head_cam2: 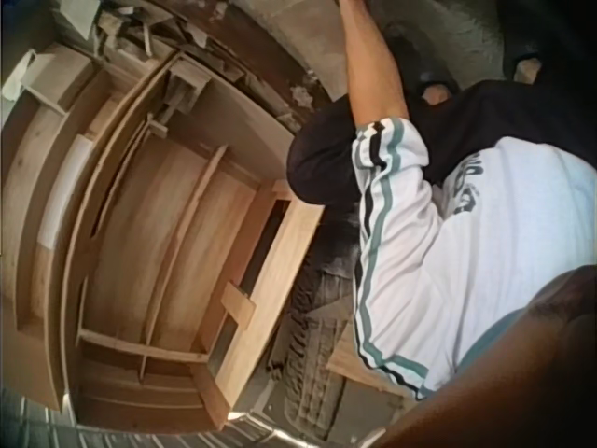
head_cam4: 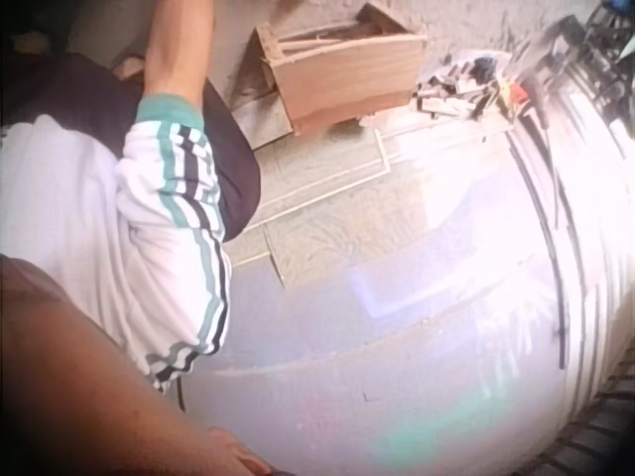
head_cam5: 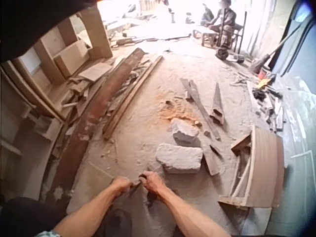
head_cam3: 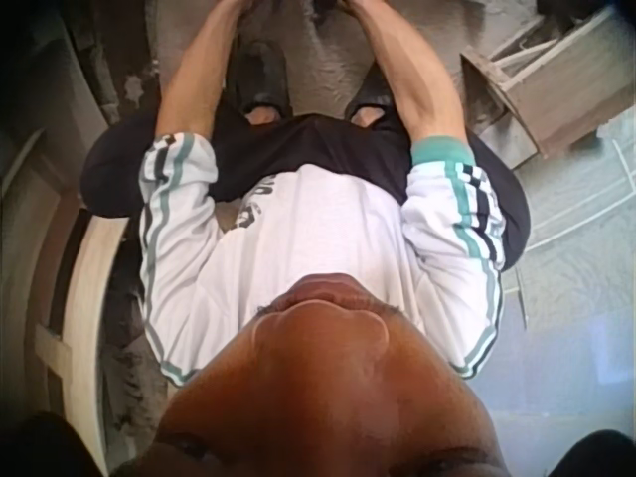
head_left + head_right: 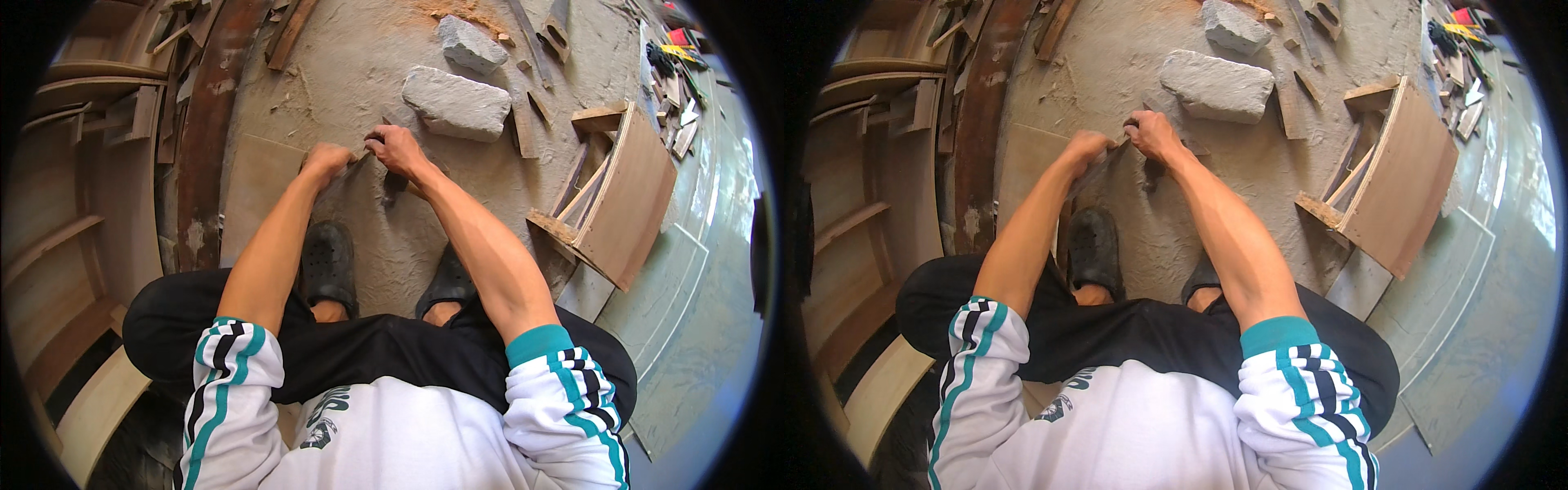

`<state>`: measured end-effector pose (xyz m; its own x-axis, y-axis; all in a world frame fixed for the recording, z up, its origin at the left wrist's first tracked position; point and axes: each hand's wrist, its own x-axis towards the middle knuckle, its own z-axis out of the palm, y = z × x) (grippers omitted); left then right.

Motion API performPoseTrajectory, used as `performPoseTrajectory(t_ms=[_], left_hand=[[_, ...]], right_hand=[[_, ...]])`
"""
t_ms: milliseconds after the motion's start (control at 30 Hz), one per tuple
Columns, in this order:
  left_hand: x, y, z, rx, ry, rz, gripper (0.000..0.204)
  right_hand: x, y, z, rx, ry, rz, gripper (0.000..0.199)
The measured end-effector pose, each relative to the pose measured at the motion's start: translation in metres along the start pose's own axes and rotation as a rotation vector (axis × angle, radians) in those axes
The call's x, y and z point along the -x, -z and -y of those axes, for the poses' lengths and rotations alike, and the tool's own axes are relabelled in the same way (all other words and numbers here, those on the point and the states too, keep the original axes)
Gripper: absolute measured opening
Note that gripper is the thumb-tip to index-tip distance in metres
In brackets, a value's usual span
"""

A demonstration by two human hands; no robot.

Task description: The person sits on the floor and assembles small wooden pieces into a frame-like structure using a hammer to tap them together. They repeatedly adjust and fit the pieces, occasionally using a stone as a support.

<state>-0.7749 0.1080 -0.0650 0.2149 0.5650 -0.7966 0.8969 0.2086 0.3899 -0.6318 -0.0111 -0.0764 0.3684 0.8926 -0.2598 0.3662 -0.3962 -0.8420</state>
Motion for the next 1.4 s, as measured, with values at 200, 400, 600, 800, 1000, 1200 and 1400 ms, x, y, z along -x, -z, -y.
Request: performPoseTrajectory(t_ms=[200,400,600,800,1000,1200,1400], left_hand=[[0.002,0.000,0.000,-0.039,0.043,-0.045,0.042],[0.005,0.000,0.001,-0.017,0.053,-0.067,0.043],[0.014,0.002,-0.009,-0.027,-0.029,0.007,0.041],[0.003,-0.001,0.001,0.040,-0.045,0.017,0.036],[0.008,-0.001,-0.005,-0.004,-0.064,-0.031,0.035],[-0.006,0.006,-0.005,-0.085,-0.046,-0.012,0.041],[-0.010,0.023,-0.020,-0.178,-0.002,0.063,0.042]], right_hand=[[0.001,-0.006,0.005,-0.024,-0.024,0.019,0.023],[0.002,-0.011,0.001,0.042,0.036,0.004,0.021],[0.005,-0.011,0.004,0.073,-0.010,-0.001,0.021],[0.002,-0.013,0.002,0.061,0.015,-0.027,0.023],[0.002,-0.008,-0.002,0.128,0.109,-0.036,0.021],[0.000,0.001,-0.016,0.161,0.103,0.020,0.025],[0.006,0.008,-0.002,0.276,0.102,-0.056,0.023]])
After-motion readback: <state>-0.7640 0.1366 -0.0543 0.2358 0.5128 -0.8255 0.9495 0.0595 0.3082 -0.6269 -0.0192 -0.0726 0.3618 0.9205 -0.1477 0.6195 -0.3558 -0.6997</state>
